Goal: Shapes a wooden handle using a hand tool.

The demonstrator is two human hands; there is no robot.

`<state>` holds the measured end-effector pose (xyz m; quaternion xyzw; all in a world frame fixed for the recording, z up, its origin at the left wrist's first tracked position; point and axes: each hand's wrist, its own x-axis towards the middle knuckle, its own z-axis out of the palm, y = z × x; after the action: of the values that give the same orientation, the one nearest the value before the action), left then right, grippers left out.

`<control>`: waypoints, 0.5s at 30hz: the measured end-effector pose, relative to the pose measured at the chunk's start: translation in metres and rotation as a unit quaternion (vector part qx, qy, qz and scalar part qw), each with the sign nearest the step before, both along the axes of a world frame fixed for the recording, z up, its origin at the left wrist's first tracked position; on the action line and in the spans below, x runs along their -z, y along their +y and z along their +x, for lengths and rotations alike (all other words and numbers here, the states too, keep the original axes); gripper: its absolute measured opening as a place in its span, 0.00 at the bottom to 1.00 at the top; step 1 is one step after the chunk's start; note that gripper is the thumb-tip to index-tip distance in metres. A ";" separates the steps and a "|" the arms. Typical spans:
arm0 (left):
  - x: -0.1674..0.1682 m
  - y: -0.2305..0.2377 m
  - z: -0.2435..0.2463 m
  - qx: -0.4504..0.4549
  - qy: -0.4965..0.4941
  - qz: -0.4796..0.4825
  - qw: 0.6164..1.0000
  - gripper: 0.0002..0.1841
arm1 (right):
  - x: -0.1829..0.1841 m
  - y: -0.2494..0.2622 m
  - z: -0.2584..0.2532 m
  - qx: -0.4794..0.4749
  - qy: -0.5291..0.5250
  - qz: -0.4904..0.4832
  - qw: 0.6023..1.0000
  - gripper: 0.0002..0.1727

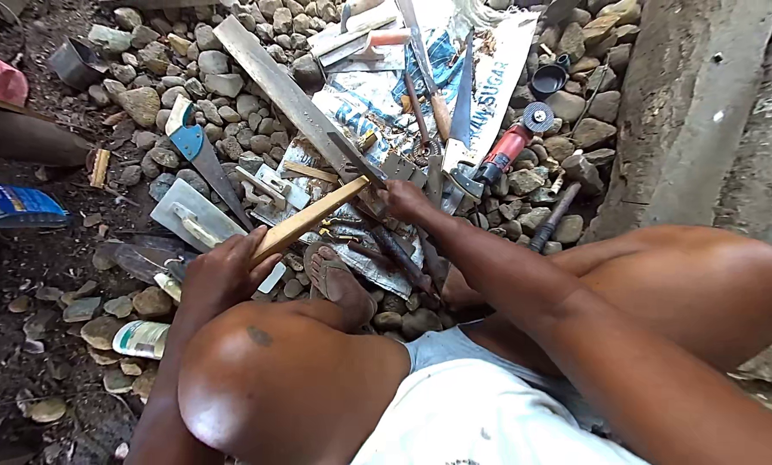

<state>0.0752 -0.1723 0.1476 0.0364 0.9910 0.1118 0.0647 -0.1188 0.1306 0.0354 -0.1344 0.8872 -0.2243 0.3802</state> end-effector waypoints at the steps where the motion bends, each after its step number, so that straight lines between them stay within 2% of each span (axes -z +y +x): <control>1: -0.001 0.001 0.000 -0.001 -0.001 0.001 1.000 0.29 | -0.001 -0.003 0.002 -0.014 0.003 0.002 1.000 0.21; 8: 0.001 -0.001 0.000 -0.002 0.013 -0.012 1.000 0.31 | -0.056 -0.046 0.080 -0.086 0.058 -0.156 0.982 0.13; 10: 0.002 -0.002 0.002 -0.018 0.004 0.000 1.000 0.36 | -0.049 -0.041 0.067 -0.086 0.020 -0.169 0.982 0.17; 12: 0.003 -0.002 0.005 -0.048 -0.003 0.024 0.999 0.39 | -0.026 -0.026 0.044 -0.040 0.022 -0.151 0.988 0.21; 15: 0.005 -0.002 0.004 -0.068 0.005 0.043 0.997 0.28 | -0.003 -0.004 0.014 0.024 0.014 -0.071 0.997 0.23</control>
<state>0.0796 -0.1739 0.1429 -0.0276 0.9857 0.1582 0.0508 -0.1048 0.1266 0.0387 -0.1429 0.8770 -0.2940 0.3521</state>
